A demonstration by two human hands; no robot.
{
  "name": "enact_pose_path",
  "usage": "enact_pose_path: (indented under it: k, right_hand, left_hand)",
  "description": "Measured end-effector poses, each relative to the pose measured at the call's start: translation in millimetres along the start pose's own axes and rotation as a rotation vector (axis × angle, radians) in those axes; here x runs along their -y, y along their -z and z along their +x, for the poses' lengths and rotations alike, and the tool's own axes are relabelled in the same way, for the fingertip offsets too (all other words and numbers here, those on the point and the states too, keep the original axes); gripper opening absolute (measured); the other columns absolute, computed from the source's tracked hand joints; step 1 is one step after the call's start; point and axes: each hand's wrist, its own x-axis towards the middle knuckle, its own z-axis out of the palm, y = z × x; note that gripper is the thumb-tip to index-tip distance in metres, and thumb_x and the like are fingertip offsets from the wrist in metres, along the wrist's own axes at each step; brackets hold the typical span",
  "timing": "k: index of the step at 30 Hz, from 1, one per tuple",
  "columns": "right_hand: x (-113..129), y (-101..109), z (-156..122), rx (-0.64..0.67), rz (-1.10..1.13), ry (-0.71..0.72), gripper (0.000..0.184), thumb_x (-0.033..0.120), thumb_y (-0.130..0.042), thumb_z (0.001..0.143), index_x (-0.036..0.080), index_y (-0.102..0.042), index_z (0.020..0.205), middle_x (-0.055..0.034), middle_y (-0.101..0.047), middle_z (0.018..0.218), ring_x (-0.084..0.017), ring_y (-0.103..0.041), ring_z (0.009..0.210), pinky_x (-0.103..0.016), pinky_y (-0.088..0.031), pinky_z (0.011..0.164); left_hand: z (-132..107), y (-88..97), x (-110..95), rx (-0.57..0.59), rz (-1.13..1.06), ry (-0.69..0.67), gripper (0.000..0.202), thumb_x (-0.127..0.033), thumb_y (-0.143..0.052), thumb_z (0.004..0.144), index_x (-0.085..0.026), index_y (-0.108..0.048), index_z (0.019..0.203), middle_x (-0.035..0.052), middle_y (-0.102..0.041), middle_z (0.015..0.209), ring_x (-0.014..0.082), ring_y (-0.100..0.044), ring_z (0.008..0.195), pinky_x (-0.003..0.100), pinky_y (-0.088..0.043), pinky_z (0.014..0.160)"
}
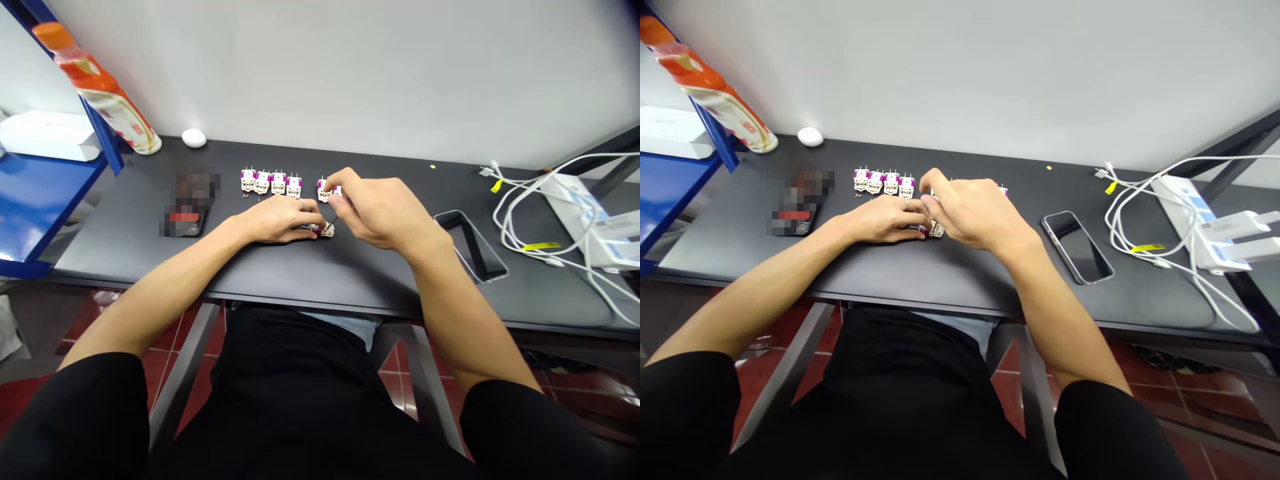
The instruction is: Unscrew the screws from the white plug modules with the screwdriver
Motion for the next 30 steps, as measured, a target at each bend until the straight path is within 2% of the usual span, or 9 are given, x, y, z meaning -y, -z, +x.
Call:
enact_pose_path:
  k: [2,6,10,14,16,21,23,26,30]
  right_hand:
    - [-1.3,-0.6,0.0,0.008,-0.004,-0.007,0.034,0.029,-0.039,0.114,0.020,-0.066,0.133,-0.0064,-0.080,0.085,-0.025,-0.068,0.070,-0.034,-0.036,0.066]
    - [-2.8,-1.3,-1.3,0.024,0.036,0.022,0.036,0.021,-0.043,0.107,0.020,-0.066,0.134,-0.0085,-0.081,0.096,-0.026,-0.070,0.078,-0.036,-0.041,0.070]
    - [-2.7,-0.4,-1.6,-0.004,0.077,0.065,0.037,0.022,-0.046,0.105,0.021,-0.064,0.137,-0.0096,-0.082,0.104,-0.026,-0.071,0.082,-0.036,-0.045,0.072]
    - [-2.4,1.2,-0.3,0.034,0.033,0.027,0.031,0.031,-0.042,0.113,0.021,-0.065,0.131,-0.0061,-0.079,0.089,-0.024,-0.068,0.073,-0.034,-0.037,0.066]
    - [-2.5,1.2,-0.3,0.045,0.006,0.008,0.031,0.028,-0.040,0.113,0.021,-0.066,0.128,-0.0047,-0.077,0.082,-0.024,-0.066,0.068,-0.034,-0.034,0.065]
    - [-4.1,0.4,-2.4,0.001,0.044,0.060,0.036,0.019,-0.043,0.104,0.021,-0.067,0.131,-0.0058,-0.080,0.088,-0.025,-0.069,0.074,-0.035,-0.038,0.068]
    - [-4.6,1.1,-2.4,0.008,0.064,0.078,0.035,0.024,-0.042,0.106,0.021,-0.067,0.132,-0.0060,-0.081,0.091,-0.025,-0.070,0.076,-0.034,-0.039,0.069]
    - [-4.9,2.5,-1.4,0.043,0.048,0.038,0.035,0.031,-0.040,0.112,0.019,-0.067,0.131,-0.0043,-0.078,0.083,-0.024,-0.067,0.069,-0.034,-0.035,0.067]
    - [-5.2,2.4,-1.3,0.035,0.032,0.003,0.035,0.024,-0.042,0.109,0.020,-0.068,0.132,-0.0036,-0.077,0.081,-0.024,-0.064,0.066,-0.035,-0.036,0.068]
  left_hand:
    - [-0.4,-0.1,-0.1,0.000,-0.012,-0.003,0.034,-0.044,-0.057,0.118,-0.026,-0.079,0.136,0.0126,-0.081,0.131,0.0224,-0.076,0.091,0.034,-0.052,0.079]
    - [-0.9,-0.3,-0.5,-0.024,0.000,-0.019,0.033,-0.043,-0.059,0.118,-0.025,-0.079,0.137,0.0129,-0.081,0.129,0.0230,-0.077,0.091,0.034,-0.052,0.079]
    - [-0.3,-0.2,-0.5,-0.027,0.003,-0.031,0.032,-0.042,-0.058,0.118,-0.025,-0.080,0.135,0.0132,-0.081,0.129,0.0231,-0.077,0.091,0.034,-0.052,0.078]
    - [0.1,0.3,-0.4,-0.001,-0.006,-0.005,0.033,-0.043,-0.058,0.118,-0.026,-0.079,0.136,0.0128,-0.081,0.134,0.0231,-0.077,0.092,0.035,-0.052,0.079]
    - [0.0,0.4,-0.5,0.002,-0.018,-0.002,0.033,-0.043,-0.058,0.118,-0.026,-0.079,0.137,0.0127,-0.081,0.134,0.0231,-0.077,0.093,0.035,-0.052,0.080]
    - [-0.2,0.3,-0.6,-0.011,-0.007,-0.019,0.035,-0.044,-0.056,0.119,-0.024,-0.078,0.138,0.0129,-0.081,0.132,0.0232,-0.077,0.093,0.034,-0.052,0.080]
    - [-0.2,0.0,-0.2,-0.015,-0.004,-0.025,0.035,-0.043,-0.056,0.119,-0.024,-0.078,0.138,0.0128,-0.081,0.131,0.0233,-0.077,0.094,0.034,-0.052,0.080]
    - [-0.5,-0.4,0.6,-0.019,-0.004,-0.022,0.034,-0.043,-0.058,0.118,-0.025,-0.078,0.137,0.0126,-0.081,0.132,0.0232,-0.077,0.094,0.034,-0.051,0.080]
    - [-1.0,-0.7,0.7,-0.016,-0.022,-0.014,0.031,-0.042,-0.059,0.118,-0.026,-0.079,0.135,0.0115,-0.081,0.132,0.0219,-0.077,0.092,0.033,-0.051,0.080]
